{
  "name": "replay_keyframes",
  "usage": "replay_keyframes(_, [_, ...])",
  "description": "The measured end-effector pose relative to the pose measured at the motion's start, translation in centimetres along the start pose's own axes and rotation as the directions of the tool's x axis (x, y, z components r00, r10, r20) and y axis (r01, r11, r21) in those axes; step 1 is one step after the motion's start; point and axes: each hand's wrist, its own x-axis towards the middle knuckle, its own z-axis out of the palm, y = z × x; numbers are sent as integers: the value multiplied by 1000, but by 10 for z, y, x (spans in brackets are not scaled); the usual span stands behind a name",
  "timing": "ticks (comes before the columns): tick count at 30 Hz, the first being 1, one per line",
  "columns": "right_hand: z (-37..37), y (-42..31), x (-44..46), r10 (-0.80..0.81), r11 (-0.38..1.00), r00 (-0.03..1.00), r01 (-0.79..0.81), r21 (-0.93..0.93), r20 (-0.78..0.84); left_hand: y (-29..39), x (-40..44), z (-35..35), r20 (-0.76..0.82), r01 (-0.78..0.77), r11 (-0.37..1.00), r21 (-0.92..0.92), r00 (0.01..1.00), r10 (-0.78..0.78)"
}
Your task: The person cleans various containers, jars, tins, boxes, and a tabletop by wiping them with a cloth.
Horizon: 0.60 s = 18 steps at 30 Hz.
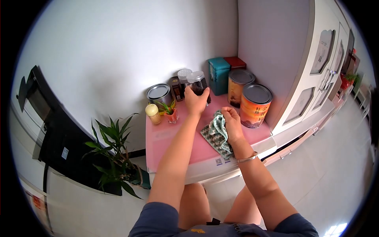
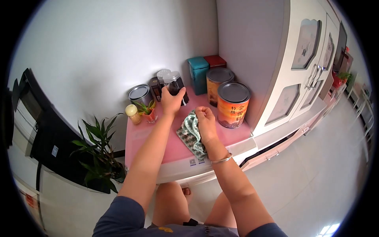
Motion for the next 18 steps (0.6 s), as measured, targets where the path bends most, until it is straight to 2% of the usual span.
replay_keyframes(1, [3, -5, -4, 20, 999, 1000, -19, 50, -20, 11, -5, -11, 49, -19, 997, -77, 999, 23])
replay_keyframes(2, [-2, 0, -2, 67, 974, 998, -70, 214, 19, 23, -13, -23, 70, -52, 996, -72, 996, 57])
replay_keyframes(4, [-4, -11, -18, 215, 915, 973, -229, 333, 79, 49, -32, -55, 219, 11, 990, -144, 976, 21])
replay_keyframes(5, [-8, -12, -23, 224, 901, 972, -232, 368, 64, 57, -42, -66, 242, 5, 979, -206, 969, 46])
replay_keyframes(6, [-22, -5, -21, 255, 849, 947, -317, 423, 197, 54, -52, -72, 224, -75, 946, -316, 963, 151])
replay_keyframes(8, [-24, -34, -47, 159, 818, 984, -175, 548, 77, 65, -81, -92, 341, 71, 863, -500, 932, 121])
replay_keyframes(10, [-28, -79, -76, 37, 906, 983, 42, 422, -179, 64, -110, -108, 372, 15, 894, -447, 912, 171])
replay_keyframes(11, [-33, -93, -85, -99, 889, 975, 177, 423, -200, 65, -126, -111, 461, 176, 827, -534, 880, 111])
replay_keyframes(12, [-35, -105, -95, -231, 855, 947, 306, 419, -222, 61, -141, -111, 428, 42, 857, -514, 878, 214])
replay_keyframes(13, [-27, -117, -110, -359, 822, 898, 433, 369, -254, 64, -156, -117, 508, 91, 878, -471, 842, 185])
replay_keyframes(14, [-16, -129, -126, -481, 772, 832, 551, 316, -276, 59, -170, -114, 552, 57, 918, -392, 813, 185])
replay_keyframes(15, [0, -137, -142, -519, 784, 814, 575, 235, -263, 64, -182, -113, 505, -77, 920, -383, 817, 279])
replay_keyframes(16, [-4, -127, -147, -596, 795, 789, 606, 29, -150, 71, -192, -116, 459, -211, 905, -370, 805, 376])
replay_keyframes(17, [-8, -116, -155, -693, 636, 709, 687, -351, 132, 79, -200, -122, 489, -168, 886, -431, 782, 386])
replay_keyframes(18, [-7, -114, -163, -637, 313, 644, 718, -622, 423, 84, -208, -125, 521, -119, 863, -491, 754, 400])
